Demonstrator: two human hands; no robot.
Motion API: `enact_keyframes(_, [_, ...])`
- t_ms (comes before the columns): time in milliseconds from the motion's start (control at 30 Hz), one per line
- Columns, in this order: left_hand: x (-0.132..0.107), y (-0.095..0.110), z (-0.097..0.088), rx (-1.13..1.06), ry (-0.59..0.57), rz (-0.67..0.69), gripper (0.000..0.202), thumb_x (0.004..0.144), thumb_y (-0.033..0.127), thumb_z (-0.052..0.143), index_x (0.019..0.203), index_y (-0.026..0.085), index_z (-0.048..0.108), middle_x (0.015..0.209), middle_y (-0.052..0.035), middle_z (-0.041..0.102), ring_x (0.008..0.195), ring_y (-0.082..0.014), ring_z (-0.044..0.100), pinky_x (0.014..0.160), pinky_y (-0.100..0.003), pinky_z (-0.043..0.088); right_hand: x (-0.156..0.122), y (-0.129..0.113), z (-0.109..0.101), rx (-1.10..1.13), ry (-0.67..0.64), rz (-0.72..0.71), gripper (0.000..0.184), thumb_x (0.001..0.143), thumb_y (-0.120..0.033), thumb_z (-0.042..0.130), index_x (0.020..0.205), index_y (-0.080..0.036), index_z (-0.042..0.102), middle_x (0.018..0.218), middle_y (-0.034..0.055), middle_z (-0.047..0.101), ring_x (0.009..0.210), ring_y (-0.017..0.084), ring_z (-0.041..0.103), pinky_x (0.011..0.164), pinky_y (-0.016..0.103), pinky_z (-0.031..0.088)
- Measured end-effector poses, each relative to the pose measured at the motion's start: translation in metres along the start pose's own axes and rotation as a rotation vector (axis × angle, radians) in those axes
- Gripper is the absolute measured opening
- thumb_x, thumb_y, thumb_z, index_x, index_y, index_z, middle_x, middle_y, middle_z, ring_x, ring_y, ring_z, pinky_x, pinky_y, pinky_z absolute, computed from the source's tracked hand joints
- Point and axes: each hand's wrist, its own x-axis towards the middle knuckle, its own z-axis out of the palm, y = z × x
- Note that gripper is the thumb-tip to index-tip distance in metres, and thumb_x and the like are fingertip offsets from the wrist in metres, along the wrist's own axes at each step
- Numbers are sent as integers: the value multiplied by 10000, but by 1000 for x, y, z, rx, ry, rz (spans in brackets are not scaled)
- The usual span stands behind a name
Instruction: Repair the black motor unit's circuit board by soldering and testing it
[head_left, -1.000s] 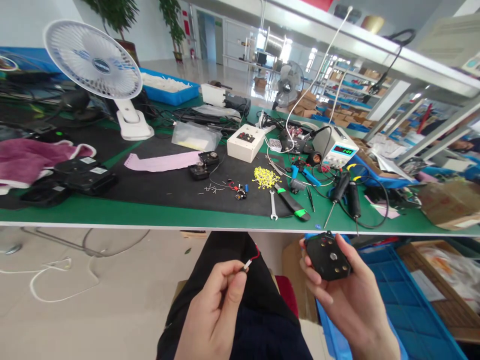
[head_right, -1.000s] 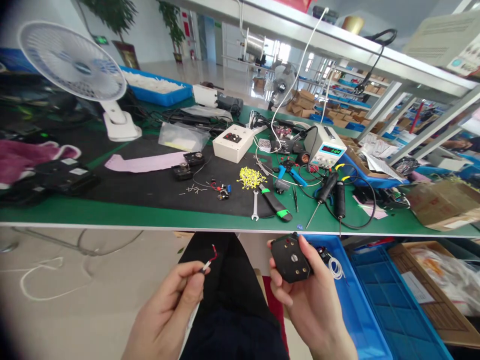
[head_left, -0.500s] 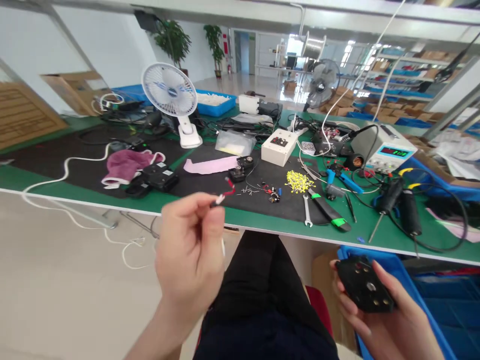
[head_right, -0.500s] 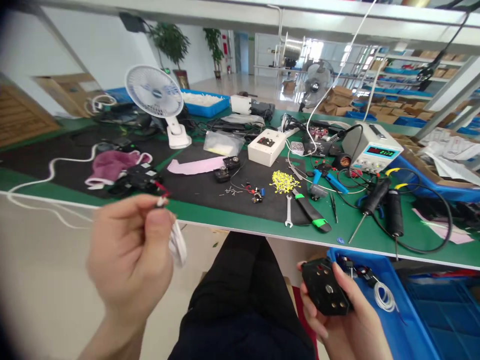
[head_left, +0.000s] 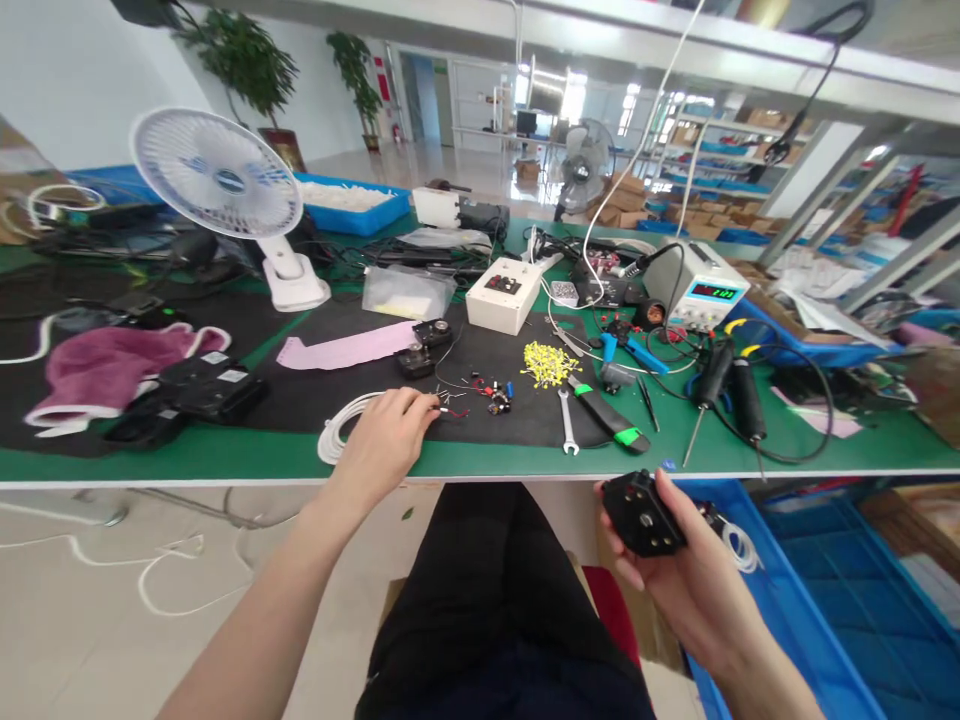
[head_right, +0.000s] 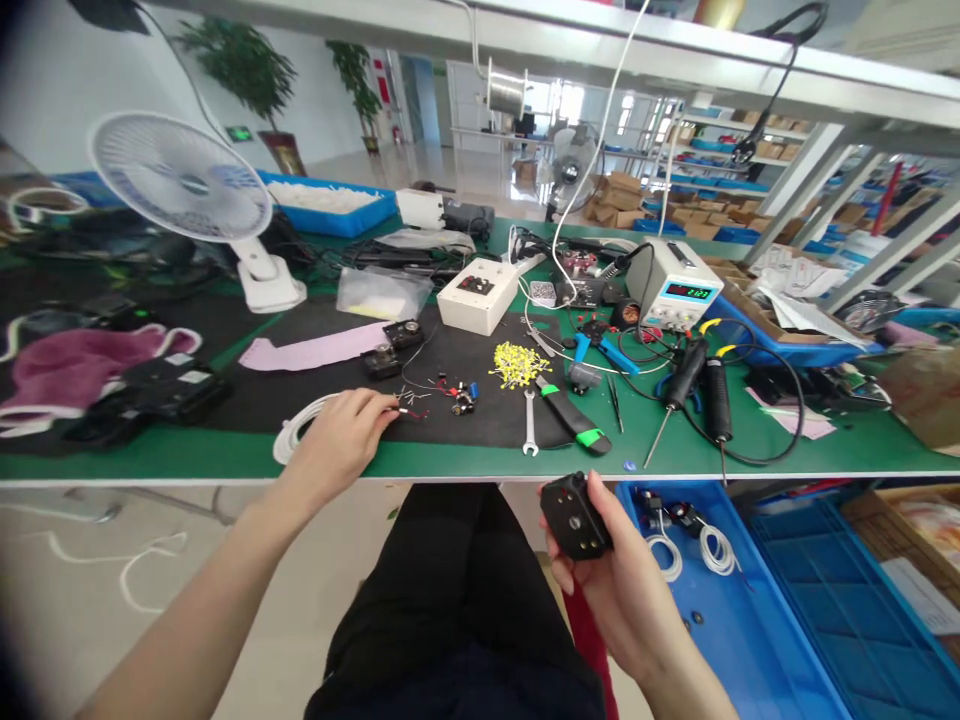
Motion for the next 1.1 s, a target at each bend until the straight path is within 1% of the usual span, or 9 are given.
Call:
enact_keyframes(100, [-6, 19, -6, -32, 87, -69, 273, 1044, 349, 514, 1227, 190, 638, 1223, -167, 649, 1172, -359, 595, 1045, -532, 433, 11, 1, 6, 37, 2, -39, 418, 980, -549, 672, 1096, -153, 740, 1066, 107, 705, 726, 155, 578, 486, 206, 412])
enact_keyframes(200, [-24, 70, -15, -315, 206, -239, 329, 1032, 365, 578, 1327, 218, 580, 1320, -135, 640, 1240, -304, 610, 1103, -478, 463, 18, 5, 16, 75, -42, -21, 408, 994, -556, 642, 1068, -164, 728, 1119, 113, 703, 739, 160, 570, 499, 216, 401])
enact_keyframes(333, [-52, 154, -14, -1106, -137, -361, 385, 1018, 396, 627, 1375, 259, 578, 1380, -118, 656, 1203, -245, 671, 1043, -391, 557, 20, 15, 27, -4, -126, -11, 505, 1014, -602, 584, 1141, -134, 725, 1048, 106, 677, 744, 150, 554, 543, 219, 412])
enact_keyframes(433, [-63, 189, -9, -1417, -197, -455, 402, 1017, 410, 636, 1384, 255, 584, 1426, -125, 643, 1238, -248, 669, 1052, -384, 563, 17, 16, 26, -279, -128, -200, 507, 957, -515, 731, 1358, -230, 608, 1089, 51, 657, 916, 169, 609, 742, 243, 500])
enact_keyframes(600, [-69, 188, -13, -1752, -285, -486, 434, 1038, 488, 575, 1371, 214, 630, 1399, -151, 666, 1294, -290, 646, 1097, -425, 525, 6, -3, 18, -837, -249, -371, 881, 741, -374, 965, 1464, -311, 464, 1183, 16, 628, 1078, 192, 630, 988, 302, 469])
enact_keyframes(800, [-77, 175, -11, -1831, -342, -545, 556, 810, 324, 894, 1307, 190, 685, 1260, -146, 746, 1156, -268, 722, 1025, -358, 560, 6, -22, 13, -986, -435, -395, 995, 638, -501, 1003, 1474, -300, 502, 1274, 61, 655, 1157, 238, 646, 993, 333, 516])
enact_keyframes(900, [-82, 177, -7, -1790, -162, -742, 476, 787, 305, 912, 1203, 151, 741, 1148, -137, 787, 1060, -224, 748, 924, -258, 588, 42, -43, -3, -1164, -209, -556, 719, 830, -728, 765, 1335, -235, 628, 1197, 86, 704, 1041, 229, 687, 848, 313, 567])
enact_keyframes(1000, [-87, 176, -7, -1845, -15, -912, 460, 813, 392, 888, 1165, 123, 763, 1101, -140, 791, 912, -190, 762, 764, -209, 618, 97, -73, -27, -1304, 246, -660, 501, 992, -608, 635, 1202, -154, 664, 1137, 120, 702, 1020, 243, 668, 937, 397, 546])
enact_keyframes(1100, [-89, 171, -10, -1953, 53, -990, 506, 788, 442, 897, 1147, 107, 774, 1146, -160, 786, 880, -201, 783, 754, -217, 647, 143, -96, -48, -1428, 499, -628, 375, 1007, -448, 685, 1212, -136, 656, 1228, 113, 656, 1133, 257, 638, 1031, 484, 521])
